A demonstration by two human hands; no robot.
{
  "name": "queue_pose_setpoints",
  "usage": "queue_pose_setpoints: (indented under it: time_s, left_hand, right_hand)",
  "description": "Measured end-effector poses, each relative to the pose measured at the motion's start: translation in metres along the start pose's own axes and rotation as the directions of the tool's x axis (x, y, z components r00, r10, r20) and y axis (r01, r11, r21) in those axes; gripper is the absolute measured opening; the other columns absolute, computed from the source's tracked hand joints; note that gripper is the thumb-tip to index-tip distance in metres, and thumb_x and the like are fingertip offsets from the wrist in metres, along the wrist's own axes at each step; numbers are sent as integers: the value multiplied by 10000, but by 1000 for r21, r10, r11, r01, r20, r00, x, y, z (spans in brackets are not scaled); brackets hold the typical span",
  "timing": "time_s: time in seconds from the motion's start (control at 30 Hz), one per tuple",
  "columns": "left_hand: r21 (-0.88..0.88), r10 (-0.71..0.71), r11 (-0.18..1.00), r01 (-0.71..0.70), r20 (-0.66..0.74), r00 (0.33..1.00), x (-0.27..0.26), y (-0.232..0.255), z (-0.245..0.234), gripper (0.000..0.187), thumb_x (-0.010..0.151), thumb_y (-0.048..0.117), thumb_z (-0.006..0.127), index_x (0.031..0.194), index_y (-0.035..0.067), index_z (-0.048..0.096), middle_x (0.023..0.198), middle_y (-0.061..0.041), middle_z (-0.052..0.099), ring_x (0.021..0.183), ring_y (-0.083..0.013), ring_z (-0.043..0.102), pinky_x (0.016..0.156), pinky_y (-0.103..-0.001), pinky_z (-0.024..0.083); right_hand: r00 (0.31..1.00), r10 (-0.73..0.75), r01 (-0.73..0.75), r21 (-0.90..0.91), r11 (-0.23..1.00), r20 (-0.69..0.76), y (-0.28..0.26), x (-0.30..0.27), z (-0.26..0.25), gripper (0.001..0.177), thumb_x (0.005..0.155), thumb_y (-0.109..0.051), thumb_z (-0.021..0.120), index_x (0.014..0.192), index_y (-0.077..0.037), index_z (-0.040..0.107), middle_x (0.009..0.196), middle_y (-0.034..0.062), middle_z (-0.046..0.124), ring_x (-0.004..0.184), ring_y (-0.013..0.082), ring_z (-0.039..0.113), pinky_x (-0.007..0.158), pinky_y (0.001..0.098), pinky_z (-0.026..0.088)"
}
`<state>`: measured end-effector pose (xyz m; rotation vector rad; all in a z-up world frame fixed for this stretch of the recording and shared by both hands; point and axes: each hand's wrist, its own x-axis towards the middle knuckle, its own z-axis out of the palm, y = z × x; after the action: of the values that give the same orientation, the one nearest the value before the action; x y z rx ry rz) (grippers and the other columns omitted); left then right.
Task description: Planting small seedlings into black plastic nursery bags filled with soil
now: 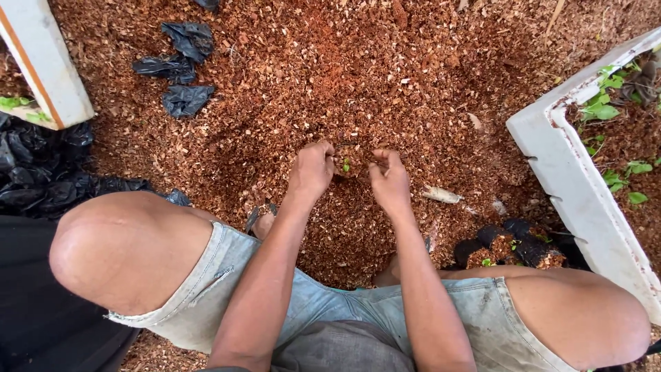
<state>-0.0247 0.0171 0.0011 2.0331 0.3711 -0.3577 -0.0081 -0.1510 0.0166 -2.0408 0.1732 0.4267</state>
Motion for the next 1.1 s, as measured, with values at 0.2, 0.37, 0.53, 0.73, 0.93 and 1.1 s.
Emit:
queue_pose_setpoints:
  time_s: [0.2, 0.37, 0.53, 0.73, 0.93, 1.1]
  left_hand:
    - [268, 135, 953, -143, 50, 990, -6, 44, -27, 344, 843, -114, 625, 1158, 8, 697, 1401, -277, 525, 1327, -456, 525, 1100, -628, 424]
    - [423, 178, 883, -202, 96, 979, -3, 37, -18, 321, 824, 50, 751, 1143, 66, 718, 1510, -248, 440, 1436, -461, 383, 1164, -680, 277]
    - [509, 319, 808, -296, 44, 947, 3, 24, -9, 210, 861, 134, 780, 1063, 82, 755, 1439, -245, 515, 1396, -438, 450, 1145, -636, 325]
    - [501, 351, 813, -298, -13, 936, 19, 2, 6, 129, 881, 184, 773, 988, 113, 764, 1383, -208, 561, 1374, -412, 482, 1130, -616, 341]
    - [484, 321, 833, -268, -28, 947, 28, 0, 9, 81, 910, 188, 751, 963, 126, 750, 1367, -178, 589, 1376, -368, 492, 1146, -585, 334]
    - [440, 296, 865, -243, -53, 954, 21, 5, -4, 73, 913, 127, 725, 971, 101, 760, 1332, -207, 609, 1351, -374, 512, 1133, -591, 335]
  right_hand:
    - [989, 40, 24, -425, 905, 142, 4, -20, 3, 482, 919, -83, 694, 1374, 26, 579, 1244, 276, 642, 1201, 425, 638, 1004, 542, 541]
    - [982, 31, 63, -479, 876, 186, 62, 7, 30, 485, 947, -112, 682, 1377, 73, 552, 1222, 298, 642, 1194, 429, 637, 1017, 521, 538]
    - [984, 17, 68, -464, 883, 177, 68, 7, 25, 304, 885, -37, 725, 1181, 22, 696, 1037, 243, 733, 1039, 412, 721, 874, 507, 603]
    - [967, 168, -94, -341, 935, 193, 28, 3, -15, 218, 931, -13, 681, 1142, 19, 719, 1023, 255, 738, 840, 287, 743, 653, 335, 627]
    - [947, 100, -162, 187, 969, 305, -19, -11, -19, 342, 977, 62, 544, 1311, 139, 558, 1229, 306, 605, 1018, 303, 662, 773, 324, 636]
    - [983, -32, 34, -5, 999, 182, 3, -7, -17, 264, 999, 64, 527, 1238, 80, 640, 1143, 280, 658, 927, 271, 685, 698, 295, 607]
